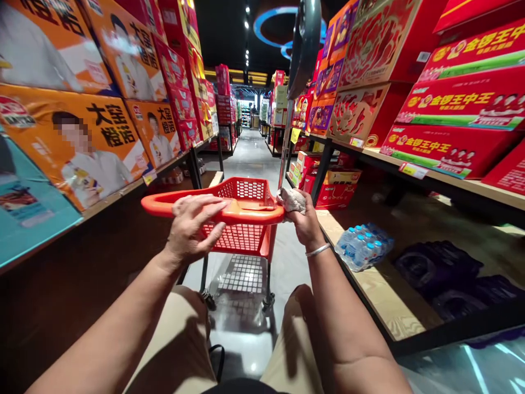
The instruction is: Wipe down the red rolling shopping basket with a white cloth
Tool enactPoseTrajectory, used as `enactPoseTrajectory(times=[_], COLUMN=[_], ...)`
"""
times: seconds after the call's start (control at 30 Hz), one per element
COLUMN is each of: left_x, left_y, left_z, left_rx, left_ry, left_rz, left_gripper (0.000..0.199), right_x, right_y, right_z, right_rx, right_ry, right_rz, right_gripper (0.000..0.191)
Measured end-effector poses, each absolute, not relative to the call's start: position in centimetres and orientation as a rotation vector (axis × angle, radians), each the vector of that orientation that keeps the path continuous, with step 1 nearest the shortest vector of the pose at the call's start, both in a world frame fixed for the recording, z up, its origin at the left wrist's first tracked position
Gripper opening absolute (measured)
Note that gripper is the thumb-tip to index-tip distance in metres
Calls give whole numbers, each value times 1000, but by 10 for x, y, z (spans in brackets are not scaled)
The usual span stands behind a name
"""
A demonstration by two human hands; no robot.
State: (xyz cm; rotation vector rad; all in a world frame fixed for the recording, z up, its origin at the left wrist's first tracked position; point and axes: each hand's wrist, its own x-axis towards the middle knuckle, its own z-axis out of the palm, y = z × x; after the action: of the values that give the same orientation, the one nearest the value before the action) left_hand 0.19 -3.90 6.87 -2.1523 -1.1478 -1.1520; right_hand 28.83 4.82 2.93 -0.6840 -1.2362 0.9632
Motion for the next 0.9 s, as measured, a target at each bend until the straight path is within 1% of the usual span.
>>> enactPoseTrajectory(times=[0.07, 0.2, 0.33, 0.47, 0.57, 0.67, 0.83, 0.9], left_x=[28, 53, 49, 43, 41, 36, 17, 8], left_y=[-39, -34, -35, -39, -40, -40, -43, -45], left_z=[70, 66, 65, 69, 71, 72, 74, 74], left_rx=[-2276, -2265, -2238, -2274, -2305, -2322, -2350, -2363], left_ry=[-1067, -1207, -1225, -1184, -1195, -1205, -1208, -1224], left_rz=[-1013, -823, -755, -763, -803, -857, -975, -1020], left_gripper=[47, 44, 42, 45, 52, 55, 50, 46], right_x=[283, 260, 235, 232, 243, 251, 250, 248], right_y=[42, 10, -28, -29, -13, 8, 50, 67], right_z=[21, 14, 19, 19, 11, 0, -21, -25], right_rx=[-673, -687, -591, -466, -420, -470, -601, -635], right_ry=[-1254, -1330, -1496, -1670, -1661, -1609, -1585, -1639], right_rz=[891, 554, 85, -189, -206, -74, 89, 101], right_gripper=[62, 54, 53, 52, 48, 45, 27, 25])
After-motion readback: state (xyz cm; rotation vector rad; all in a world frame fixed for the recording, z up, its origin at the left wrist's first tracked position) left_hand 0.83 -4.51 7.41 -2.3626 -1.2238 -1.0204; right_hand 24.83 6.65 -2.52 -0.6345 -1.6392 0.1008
